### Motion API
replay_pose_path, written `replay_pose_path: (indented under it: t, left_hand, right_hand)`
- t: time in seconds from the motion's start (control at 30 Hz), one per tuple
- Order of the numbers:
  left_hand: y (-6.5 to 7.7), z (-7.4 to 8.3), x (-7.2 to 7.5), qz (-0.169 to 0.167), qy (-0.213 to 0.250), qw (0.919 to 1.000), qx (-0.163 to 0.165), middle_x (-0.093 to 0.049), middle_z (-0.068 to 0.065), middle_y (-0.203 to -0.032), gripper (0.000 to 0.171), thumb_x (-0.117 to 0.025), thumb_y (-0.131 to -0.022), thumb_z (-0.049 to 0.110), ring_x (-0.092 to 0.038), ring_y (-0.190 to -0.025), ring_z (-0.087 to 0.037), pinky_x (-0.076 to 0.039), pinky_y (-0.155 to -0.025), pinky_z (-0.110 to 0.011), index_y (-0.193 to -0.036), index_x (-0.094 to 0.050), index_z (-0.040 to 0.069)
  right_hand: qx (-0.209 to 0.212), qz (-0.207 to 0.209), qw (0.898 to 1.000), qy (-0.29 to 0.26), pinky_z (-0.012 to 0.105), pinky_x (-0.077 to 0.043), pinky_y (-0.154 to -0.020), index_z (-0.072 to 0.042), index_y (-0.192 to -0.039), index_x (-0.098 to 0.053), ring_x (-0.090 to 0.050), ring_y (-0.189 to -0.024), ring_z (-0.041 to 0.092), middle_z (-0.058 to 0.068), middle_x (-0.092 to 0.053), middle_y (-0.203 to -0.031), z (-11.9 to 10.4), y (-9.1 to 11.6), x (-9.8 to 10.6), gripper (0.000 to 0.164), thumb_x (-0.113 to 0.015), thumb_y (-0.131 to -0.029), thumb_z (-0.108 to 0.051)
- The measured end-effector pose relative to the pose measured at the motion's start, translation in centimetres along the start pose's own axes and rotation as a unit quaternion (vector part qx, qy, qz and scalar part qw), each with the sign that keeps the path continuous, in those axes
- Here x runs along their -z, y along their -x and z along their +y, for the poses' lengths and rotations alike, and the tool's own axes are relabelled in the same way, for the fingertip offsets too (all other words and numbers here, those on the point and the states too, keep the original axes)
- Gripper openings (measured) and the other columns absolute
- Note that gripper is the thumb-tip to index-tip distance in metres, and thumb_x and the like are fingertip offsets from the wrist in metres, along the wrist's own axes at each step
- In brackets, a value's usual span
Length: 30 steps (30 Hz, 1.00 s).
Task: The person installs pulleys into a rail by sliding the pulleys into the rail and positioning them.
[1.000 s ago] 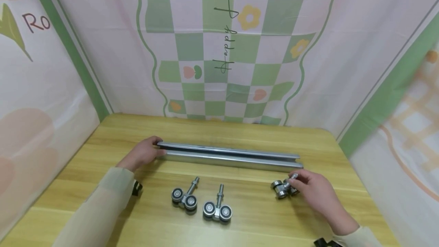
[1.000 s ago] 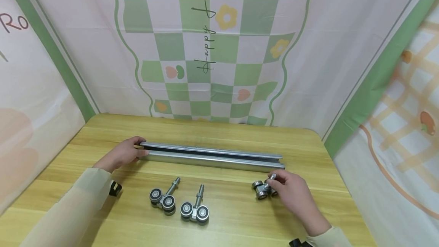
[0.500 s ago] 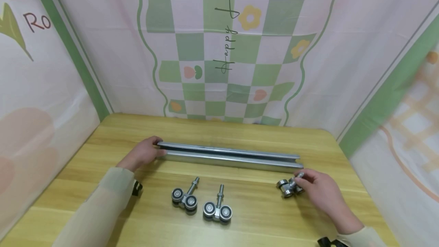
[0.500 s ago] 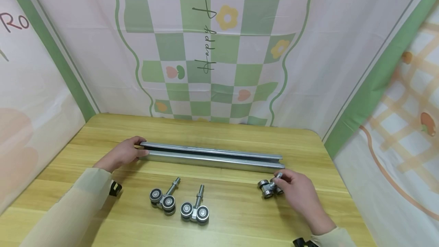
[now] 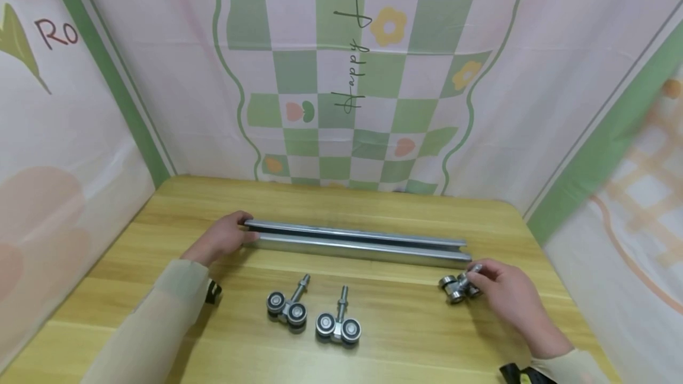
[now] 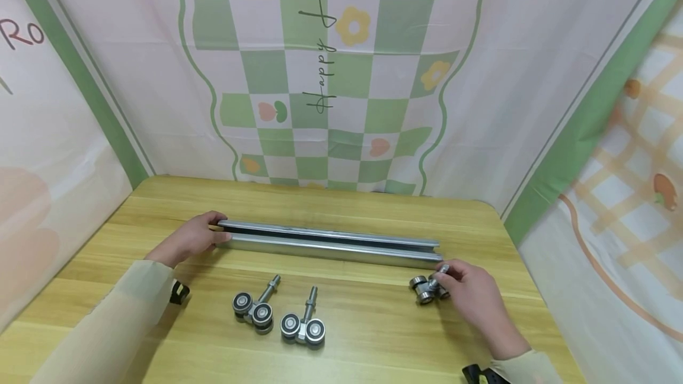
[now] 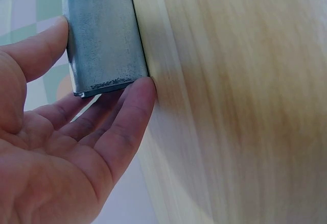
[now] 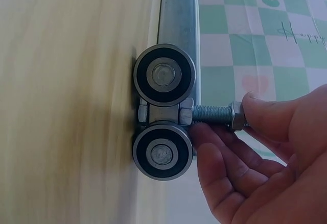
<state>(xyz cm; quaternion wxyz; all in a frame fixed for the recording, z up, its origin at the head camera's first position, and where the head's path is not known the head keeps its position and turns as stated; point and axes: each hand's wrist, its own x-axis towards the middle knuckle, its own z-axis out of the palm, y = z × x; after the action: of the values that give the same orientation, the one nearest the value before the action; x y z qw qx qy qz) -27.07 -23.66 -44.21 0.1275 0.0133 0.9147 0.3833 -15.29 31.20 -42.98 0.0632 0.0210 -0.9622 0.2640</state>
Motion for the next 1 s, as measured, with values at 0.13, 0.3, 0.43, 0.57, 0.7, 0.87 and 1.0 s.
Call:
replay_pose_path:
  t: [0.13,0.3,0.43,0.57,0.7,0.87,1.0]
  left_hand:
    - [0.0,0.0,0.0,-0.001,-0.001,1.0,0.0,-0.039,-0.025,-0.15,0.065,-0.067,-0.096,0.034,-0.039,-0.133,-0.046,-0.037,-0.104,-0.061,-0.147,-0.042,0.002]
    - [0.0,0.0,0.0,0.0,0.001,1.0,0.002,-0.04,-0.025,-0.149,0.064,-0.067,-0.096,0.033,-0.04,-0.132,-0.046,-0.037,-0.104,-0.061,-0.146,-0.043,0.002]
    - [0.1,0.1,0.1,0.002,-0.001,1.0,0.0,-0.04,-0.025,-0.149,0.063,-0.067,-0.096,0.033,-0.04,-0.132,-0.046,-0.037,-0.104,-0.061,-0.146,-0.043,0.002]
    - [0.1,0.1,0.1,0.003,-0.005,1.0,-0.004,-0.04,-0.025,-0.149,0.064,-0.068,-0.096,0.033,-0.04,-0.133,-0.046,-0.036,-0.105,-0.06,-0.146,-0.044,0.002]
    - [0.1,0.2,0.1,0.002,-0.005,1.0,-0.004,-0.04,-0.025,-0.149,0.064,-0.068,-0.095,0.033,-0.04,-0.132,-0.046,-0.036,-0.104,-0.06,-0.146,-0.044,0.002]
    - [0.1,0.2,0.1,0.0,-0.004,1.0,0.0,-0.041,-0.025,-0.149,0.064,-0.068,-0.095,0.034,-0.041,-0.131,-0.046,-0.038,-0.103,-0.06,-0.146,-0.044,0.002]
    - [0.1,0.2,0.1,0.0,-0.004,1.0,0.001,-0.041,-0.025,-0.149,0.064,-0.068,-0.095,0.034,-0.041,-0.131,-0.046,-0.037,-0.103,-0.061,-0.146,-0.044,0.002]
  right_hand:
    - [-0.001,0.0,1.0,0.002,0.058,-0.047,-0.079,-0.008,-0.108,-0.073,-0.064,-0.098,0.04,0.014,-0.072,-0.104,0.2,-0.1,0.2,0.022,-0.064,-0.099,-0.027]
    - [-0.001,0.0,1.0,0.008,0.059,-0.047,-0.078,-0.006,-0.111,-0.072,-0.064,-0.099,0.042,0.017,-0.071,-0.106,0.5,-0.1,0.6,0.024,-0.063,-0.099,-0.026]
    - [0.006,0.007,1.0,0.013,0.059,-0.047,-0.078,-0.005,-0.111,-0.072,-0.064,-0.098,0.044,0.018,-0.071,-0.105,0.8,-0.2,0.8,0.025,-0.063,-0.099,-0.026]
    - [0.006,0.009,1.0,0.015,0.058,-0.047,-0.077,-0.005,-0.11,-0.072,-0.064,-0.096,0.043,0.018,-0.071,-0.104,0.9,-0.2,0.9,0.026,-0.064,-0.098,-0.026]
    - [-0.001,0.005,1.0,0.014,0.058,-0.047,-0.077,-0.004,-0.111,-0.072,-0.064,-0.097,0.043,0.019,-0.071,-0.105,1.0,-0.2,1.2,0.026,-0.063,-0.099,-0.026]
    - [-0.012,0.001,1.0,0.016,0.059,-0.046,-0.078,-0.004,-0.112,-0.071,-0.063,-0.098,0.044,0.02,-0.07,-0.106,1.2,-0.3,1.4,0.029,-0.062,-0.1,-0.028]
    - [-0.019,-0.003,1.0,0.014,0.06,-0.046,-0.079,-0.003,-0.114,-0.07,-0.062,-0.101,0.046,0.022,-0.069,-0.109,1.4,-0.3,1.6,0.031,-0.061,-0.1,-0.029]
